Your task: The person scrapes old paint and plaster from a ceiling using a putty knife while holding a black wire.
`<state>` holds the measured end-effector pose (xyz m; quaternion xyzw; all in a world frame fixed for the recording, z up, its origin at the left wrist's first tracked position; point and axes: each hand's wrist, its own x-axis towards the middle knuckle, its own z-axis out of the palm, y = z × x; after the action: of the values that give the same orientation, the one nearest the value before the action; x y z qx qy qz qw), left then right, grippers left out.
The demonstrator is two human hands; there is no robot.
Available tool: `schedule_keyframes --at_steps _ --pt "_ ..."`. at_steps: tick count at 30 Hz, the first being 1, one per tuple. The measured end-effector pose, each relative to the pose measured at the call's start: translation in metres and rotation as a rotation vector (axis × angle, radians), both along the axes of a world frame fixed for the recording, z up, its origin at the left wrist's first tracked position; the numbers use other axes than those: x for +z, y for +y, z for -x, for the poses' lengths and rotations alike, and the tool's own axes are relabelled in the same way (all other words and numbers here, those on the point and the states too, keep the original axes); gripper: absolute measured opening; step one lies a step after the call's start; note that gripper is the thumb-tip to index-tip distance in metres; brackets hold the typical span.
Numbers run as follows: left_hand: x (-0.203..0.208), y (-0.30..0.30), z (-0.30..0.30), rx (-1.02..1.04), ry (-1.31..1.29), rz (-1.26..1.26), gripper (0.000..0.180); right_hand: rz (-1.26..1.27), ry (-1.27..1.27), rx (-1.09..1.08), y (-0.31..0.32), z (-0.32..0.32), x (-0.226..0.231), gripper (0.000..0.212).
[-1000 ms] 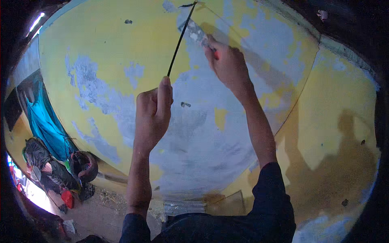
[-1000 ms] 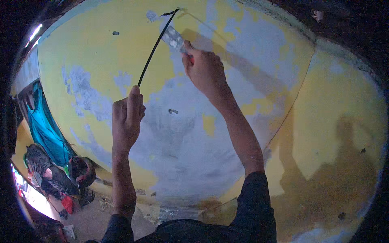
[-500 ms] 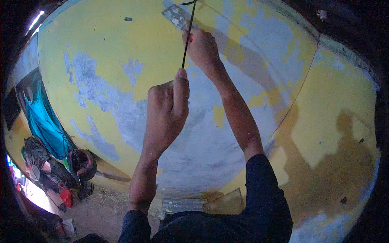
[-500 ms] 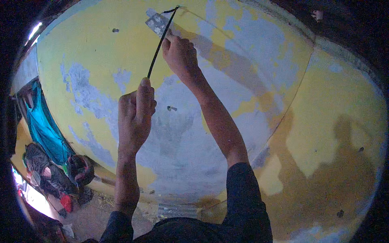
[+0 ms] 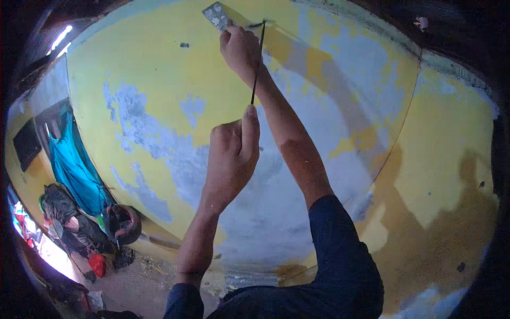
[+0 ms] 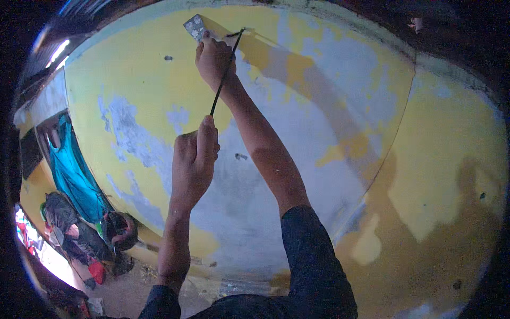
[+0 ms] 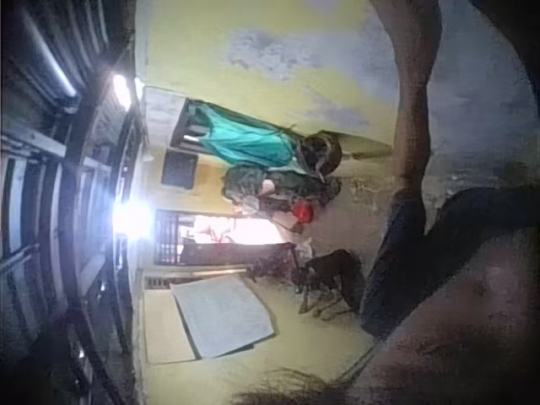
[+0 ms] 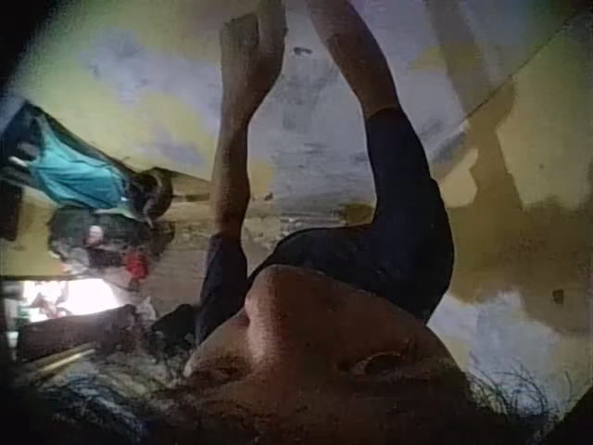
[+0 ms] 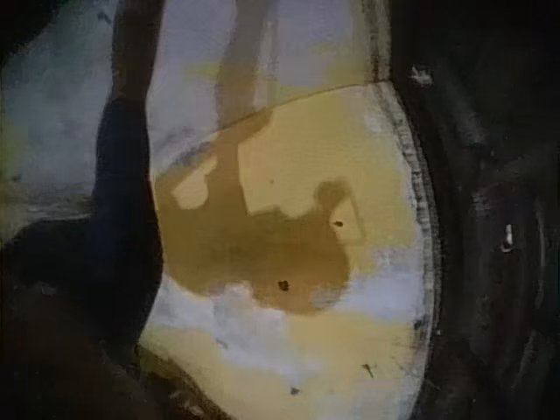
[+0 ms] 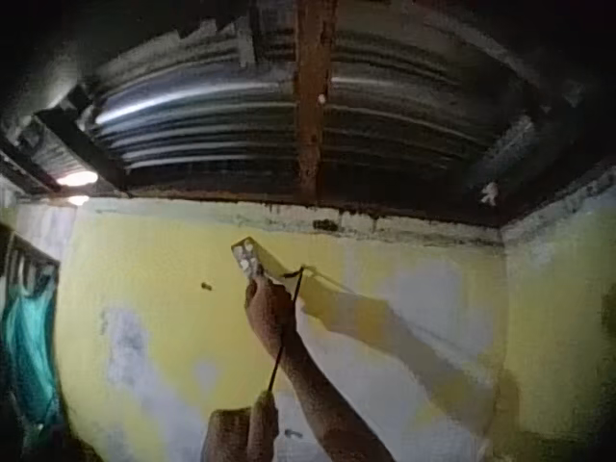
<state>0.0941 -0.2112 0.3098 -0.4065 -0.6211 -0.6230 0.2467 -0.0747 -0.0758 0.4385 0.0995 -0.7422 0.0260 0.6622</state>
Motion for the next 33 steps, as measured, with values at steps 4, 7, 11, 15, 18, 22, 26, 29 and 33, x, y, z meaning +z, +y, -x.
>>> schedule_keyframes --at_steps 4,7,11,15,18,22,26,29,33 --pt "-0.001 -0.007 0.002 -0.008 -0.039 0.027 0.056 0.113 0.138 0.101 -0.022 0.01 0.025 0.024" --pt "-0.001 -0.009 0.009 0.029 0.017 0.003 0.058 0.121 0.076 0.017 -0.029 0.009 0.033 0.025" --pt "-0.002 -0.024 0.017 0.057 -0.076 0.136 0.051 0.134 -0.092 0.055 -0.03 -0.004 -0.001 0.025" --pt "-0.013 -0.019 0.031 0.117 0.146 0.198 0.033 0.133 -0.216 0.101 0.008 -0.041 -0.073 0.027" --pt "-0.018 -0.018 0.038 0.084 0.092 0.239 0.023 0.175 -0.234 0.172 0.056 -0.082 -0.128 0.035" --pt "-0.044 -0.012 0.053 0.241 0.284 0.198 0.036 0.271 -0.403 0.011 0.148 -0.172 -0.142 0.035" --pt "-0.057 0.003 0.066 -0.021 -0.056 0.065 0.057 0.186 -0.223 -0.255 0.215 -0.244 -0.103 0.04" --pt "-0.062 0.008 0.068 -0.072 -0.085 0.04 0.055 0.271 -0.378 -0.518 0.238 -0.269 -0.047 0.041" --pt "-0.069 0.013 0.075 -0.13 -0.134 -0.015 0.054 0.293 -0.423 -0.544 0.27 -0.287 0.014 0.047"
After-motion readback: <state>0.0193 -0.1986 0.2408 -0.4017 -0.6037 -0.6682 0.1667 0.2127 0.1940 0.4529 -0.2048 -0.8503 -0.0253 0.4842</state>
